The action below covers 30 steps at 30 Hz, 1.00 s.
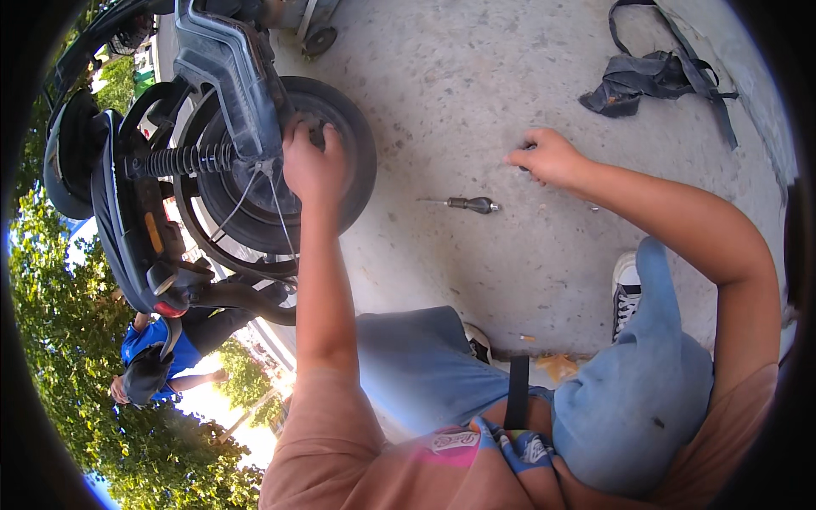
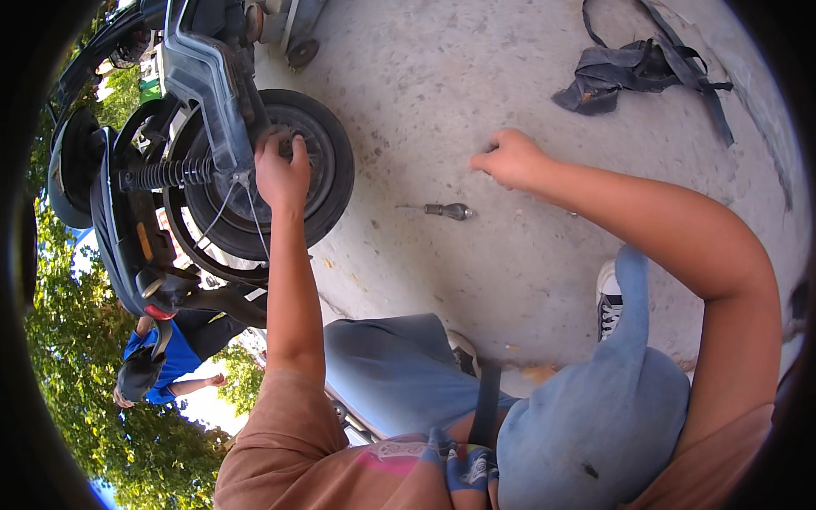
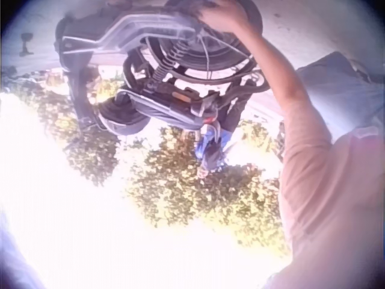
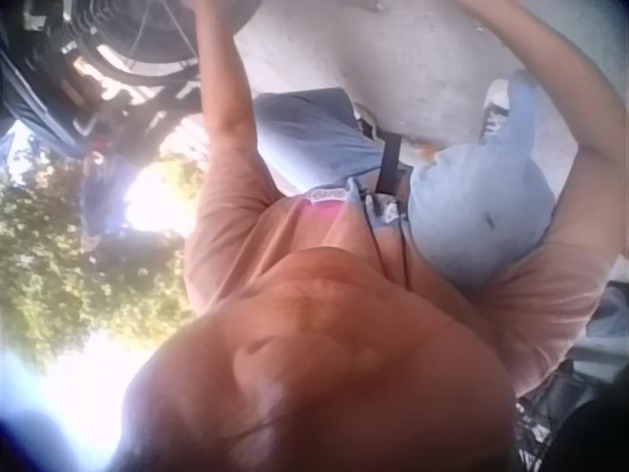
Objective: The person removes a plastic cover from the rear of a scooter using a screwdriver, then uses a cordless impact driver to remove bolts from the rear mudguard area. The person handles the plastic cover, screwdriver, and impact driver while working on the scooter's rear wheel assembly.
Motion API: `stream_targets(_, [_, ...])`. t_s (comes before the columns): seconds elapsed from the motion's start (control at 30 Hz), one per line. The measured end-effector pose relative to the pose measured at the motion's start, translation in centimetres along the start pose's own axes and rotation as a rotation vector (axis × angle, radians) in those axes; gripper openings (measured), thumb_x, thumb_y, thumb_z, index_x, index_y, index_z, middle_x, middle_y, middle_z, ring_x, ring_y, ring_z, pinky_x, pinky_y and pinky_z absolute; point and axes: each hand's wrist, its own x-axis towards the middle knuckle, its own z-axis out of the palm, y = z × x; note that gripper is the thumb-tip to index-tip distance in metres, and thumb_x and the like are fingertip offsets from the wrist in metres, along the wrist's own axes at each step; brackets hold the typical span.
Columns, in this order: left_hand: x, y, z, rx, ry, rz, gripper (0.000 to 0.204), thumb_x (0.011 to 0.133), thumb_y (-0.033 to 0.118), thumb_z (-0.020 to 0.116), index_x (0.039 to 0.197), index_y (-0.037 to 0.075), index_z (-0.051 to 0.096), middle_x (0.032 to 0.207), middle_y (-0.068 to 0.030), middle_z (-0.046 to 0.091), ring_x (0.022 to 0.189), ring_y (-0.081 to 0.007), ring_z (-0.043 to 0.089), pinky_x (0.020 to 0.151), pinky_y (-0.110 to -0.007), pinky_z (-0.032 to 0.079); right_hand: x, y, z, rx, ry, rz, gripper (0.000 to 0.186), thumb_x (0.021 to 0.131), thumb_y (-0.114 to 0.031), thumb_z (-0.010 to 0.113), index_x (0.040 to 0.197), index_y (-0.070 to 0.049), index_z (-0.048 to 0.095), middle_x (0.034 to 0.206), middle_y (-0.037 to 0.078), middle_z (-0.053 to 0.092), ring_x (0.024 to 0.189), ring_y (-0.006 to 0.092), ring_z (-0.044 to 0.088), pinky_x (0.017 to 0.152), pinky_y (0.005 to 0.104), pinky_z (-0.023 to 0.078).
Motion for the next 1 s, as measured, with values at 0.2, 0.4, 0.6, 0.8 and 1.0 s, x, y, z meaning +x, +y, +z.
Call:
stream_targets(0.2, [-0.9,1.1,0.6,0.0,0.072,0.006,0.03,0.086,0.03,0.066,0.101,0.004,0.068,0.13,-0.0161,0.056,0.098,-0.0343,0.065,0.081,-0.04,0.052,-0.3,0.0,0.1,-0.037,-0.015,0.023,0.028,0.081,-0.023,0.071,0.091,0.002,0.062,0.072,0.006,0.057,0.057,0.0144,0.053,0.051,0.0313,0.045])
stream_targets(0.4, [-9.4,3.2,0.7,-1.062,-0.835,-0.4,0.025,0.095,0.022,0.058,0.107,-0.001,0.062,0.102,-0.008,0.067,0.082,-0.0162,0.067,0.069,-0.029,0.053,-1.6,-0.3,1.6,-0.106,-0.162,-0.131,0.032,0.08,-0.016,0.073,0.105,0.002,0.064,0.084,0.006,0.06,0.07,0.0148,0.058,0.065,0.0281,0.049])
stream_targets(0.6, [-15.4,1.2,1.2,-1.144,-1.214,-0.442,0.027,0.099,0.021,0.053,0.118,0.003,0.057,0.108,-0.008,0.067,0.091,-0.0149,0.065,0.081,-0.03,0.053,-3.2,-2.0,3.2,0.155,-0.349,-0.251,0.04,0.082,0.003,0.064,0.121,0.003,0.059,0.111,0.01,0.063,0.105,0.0182,0.061,0.095,0.0311,0.049])
stream_targets(0.8, [-20.5,-5.1,0.8,-1.235,-1.219,-0.438,0.025,0.098,0.021,0.054,0.115,0.003,0.058,0.107,-0.0067,0.068,0.093,-0.014,0.064,0.083,-0.031,0.052,-4.6,-3.7,7.8,0.15,-0.427,-0.178,0.033,0.08,0.01,0.053,0.111,0.007,0.06,0.113,0.017,0.063,0.1,0.0226,0.064,0.094,0.0335,0.051])
stream_targets(1.0, [-28.0,-15.9,-1.1,-1.203,-1.116,-0.466,0.023,0.096,0.02,0.055,0.11,0.002,0.059,0.101,-0.008,0.068,0.089,-0.0138,0.064,0.079,-0.03,0.052,-1.2,-4.4,11.7,-0.939,-0.283,0.056,0.028,0.079,-0.019,0.059,0.096,0.003,0.06,0.097,0.017,0.065,0.083,0.0222,0.063,0.076,0.036,0.053])
